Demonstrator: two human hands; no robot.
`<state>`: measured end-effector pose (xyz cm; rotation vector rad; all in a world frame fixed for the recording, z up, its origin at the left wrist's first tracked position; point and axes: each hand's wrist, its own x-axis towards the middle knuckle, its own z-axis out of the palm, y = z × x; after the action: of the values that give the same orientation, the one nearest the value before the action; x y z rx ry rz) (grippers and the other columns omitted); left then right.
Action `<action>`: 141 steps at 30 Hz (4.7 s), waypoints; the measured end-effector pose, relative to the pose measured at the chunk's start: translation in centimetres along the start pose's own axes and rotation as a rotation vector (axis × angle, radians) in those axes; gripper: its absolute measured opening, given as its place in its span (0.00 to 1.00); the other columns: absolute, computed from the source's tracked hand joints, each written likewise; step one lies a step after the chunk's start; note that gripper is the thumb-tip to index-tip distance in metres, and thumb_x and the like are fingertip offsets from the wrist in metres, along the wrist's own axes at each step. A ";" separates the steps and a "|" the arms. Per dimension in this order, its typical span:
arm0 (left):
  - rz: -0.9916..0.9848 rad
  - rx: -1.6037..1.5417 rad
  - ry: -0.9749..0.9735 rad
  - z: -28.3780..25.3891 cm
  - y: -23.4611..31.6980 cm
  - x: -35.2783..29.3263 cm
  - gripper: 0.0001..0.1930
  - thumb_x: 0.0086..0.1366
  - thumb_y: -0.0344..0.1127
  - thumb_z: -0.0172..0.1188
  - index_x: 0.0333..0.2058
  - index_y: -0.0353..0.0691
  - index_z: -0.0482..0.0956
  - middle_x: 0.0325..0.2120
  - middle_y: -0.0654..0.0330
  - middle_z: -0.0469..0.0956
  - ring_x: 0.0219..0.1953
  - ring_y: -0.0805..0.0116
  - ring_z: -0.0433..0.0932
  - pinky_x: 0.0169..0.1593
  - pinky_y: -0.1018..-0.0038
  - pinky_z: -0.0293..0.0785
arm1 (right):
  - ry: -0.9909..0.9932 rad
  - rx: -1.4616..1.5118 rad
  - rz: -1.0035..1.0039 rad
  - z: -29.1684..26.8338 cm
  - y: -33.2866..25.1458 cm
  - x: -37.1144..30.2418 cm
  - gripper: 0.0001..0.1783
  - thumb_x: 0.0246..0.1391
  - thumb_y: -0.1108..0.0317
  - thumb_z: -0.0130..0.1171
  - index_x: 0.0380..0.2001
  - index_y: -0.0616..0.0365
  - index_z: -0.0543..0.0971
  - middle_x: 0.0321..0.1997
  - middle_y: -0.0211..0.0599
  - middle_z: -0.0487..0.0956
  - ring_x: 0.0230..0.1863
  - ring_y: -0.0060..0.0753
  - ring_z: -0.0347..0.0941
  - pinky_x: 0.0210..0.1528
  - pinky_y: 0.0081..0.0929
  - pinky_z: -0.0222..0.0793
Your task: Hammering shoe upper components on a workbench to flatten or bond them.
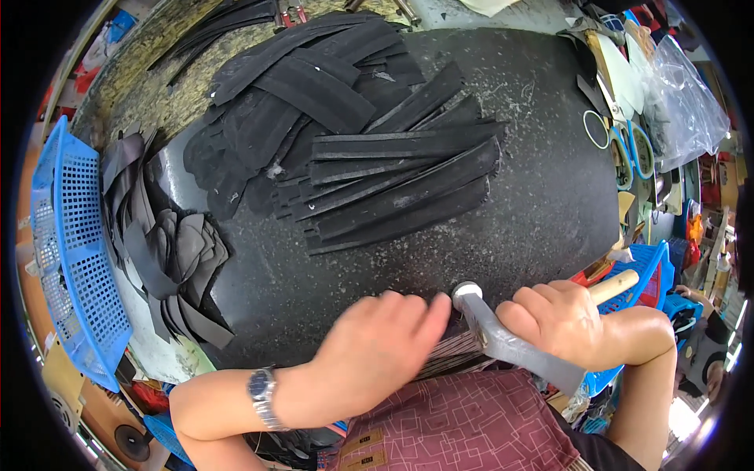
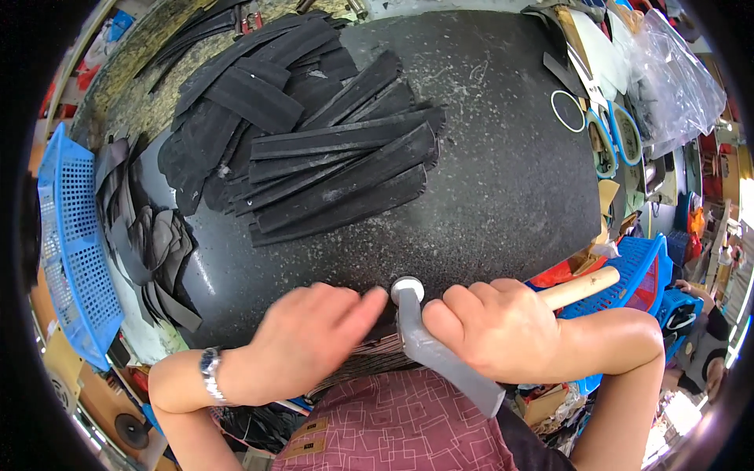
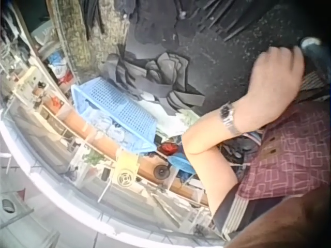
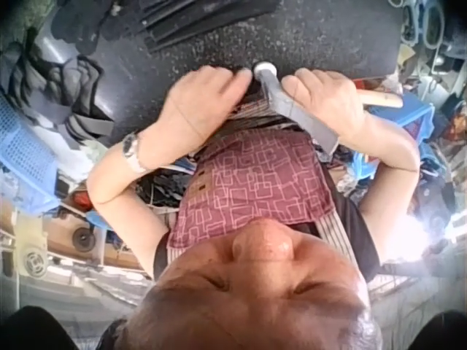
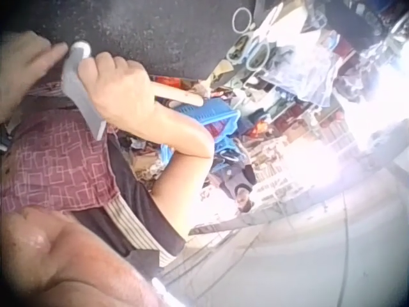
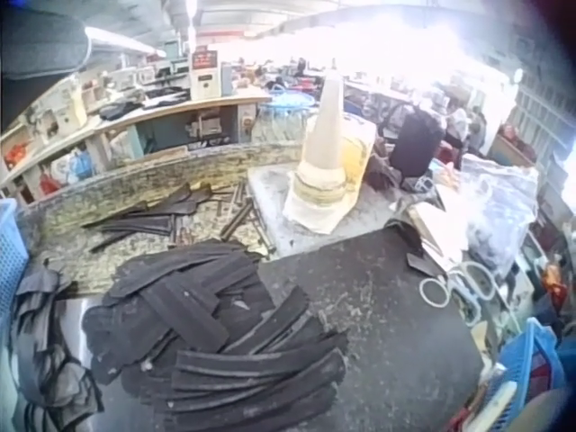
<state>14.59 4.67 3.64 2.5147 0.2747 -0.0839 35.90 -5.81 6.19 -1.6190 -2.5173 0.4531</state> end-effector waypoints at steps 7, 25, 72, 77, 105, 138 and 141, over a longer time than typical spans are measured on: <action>0.148 -0.083 0.277 2.6 -1.4 0.3 0.18 0.46 0.32 0.61 0.39 0.34 0.77 0.29 0.61 0.72 0.28 0.67 0.70 0.28 0.74 0.67 | -0.021 0.170 0.065 0.5 0.6 -0.2 0.12 0.38 0.65 0.57 0.24 0.56 0.66 0.17 0.30 0.62 0.17 0.28 0.69 0.16 0.28 0.64; 0.254 0.238 0.189 2.0 -0.6 -2.3 0.11 0.52 0.28 0.55 0.36 0.32 0.74 0.38 0.50 0.73 0.38 0.50 0.72 0.39 0.60 0.71 | 0.199 0.136 0.054 1.9 -1.5 0.7 0.10 0.43 0.65 0.55 0.22 0.60 0.68 0.17 0.33 0.70 0.17 0.33 0.74 0.15 0.28 0.66; 0.070 0.280 0.467 3.5 -3.4 -12.5 0.18 0.50 0.36 0.54 0.38 0.31 0.78 0.32 0.59 0.73 0.37 0.65 0.70 0.41 0.71 0.66 | -0.217 0.170 -0.289 0.6 -5.6 8.7 0.15 0.33 0.65 0.56 0.28 0.57 0.69 0.18 0.29 0.64 0.16 0.25 0.67 0.16 0.24 0.63; 0.070 0.333 0.481 3.7 -3.3 -13.4 0.18 0.51 0.36 0.54 0.38 0.30 0.78 0.32 0.59 0.73 0.39 0.65 0.70 0.42 0.70 0.66 | -0.207 0.094 -0.357 0.9 -6.5 9.6 0.14 0.32 0.65 0.55 0.27 0.57 0.69 0.18 0.28 0.63 0.16 0.24 0.66 0.15 0.23 0.62; -0.067 0.504 0.514 6.1 0.2 -14.9 0.17 0.52 0.36 0.52 0.35 0.29 0.78 0.28 0.59 0.73 0.33 0.66 0.70 0.37 0.73 0.67 | -0.232 0.102 -0.439 1.0 -8.5 13.5 0.12 0.35 0.64 0.56 0.23 0.55 0.66 0.18 0.27 0.62 0.15 0.23 0.65 0.14 0.23 0.60; -0.423 0.133 0.890 -11.9 -15.9 5.3 0.12 0.56 0.40 0.60 0.36 0.42 0.81 0.30 0.54 0.80 0.34 0.56 0.78 0.38 0.67 0.73 | 0.234 0.246 0.067 -0.7 -0.5 4.4 0.13 0.38 0.70 0.68 0.26 0.56 0.73 0.17 0.36 0.69 0.16 0.41 0.69 0.18 0.34 0.63; -0.002 0.176 0.951 -10.0 -10.3 3.6 0.13 0.56 0.33 0.58 0.41 0.43 0.80 0.27 0.56 0.75 0.28 0.59 0.75 0.32 0.71 0.71 | 0.240 0.161 0.169 -0.7 1.2 2.3 0.13 0.38 0.69 0.68 0.25 0.56 0.73 0.17 0.36 0.69 0.17 0.43 0.69 0.19 0.35 0.63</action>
<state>15.82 19.32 5.58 2.5413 0.6568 1.1451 36.14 -3.13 6.35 -1.7174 -2.1262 0.4370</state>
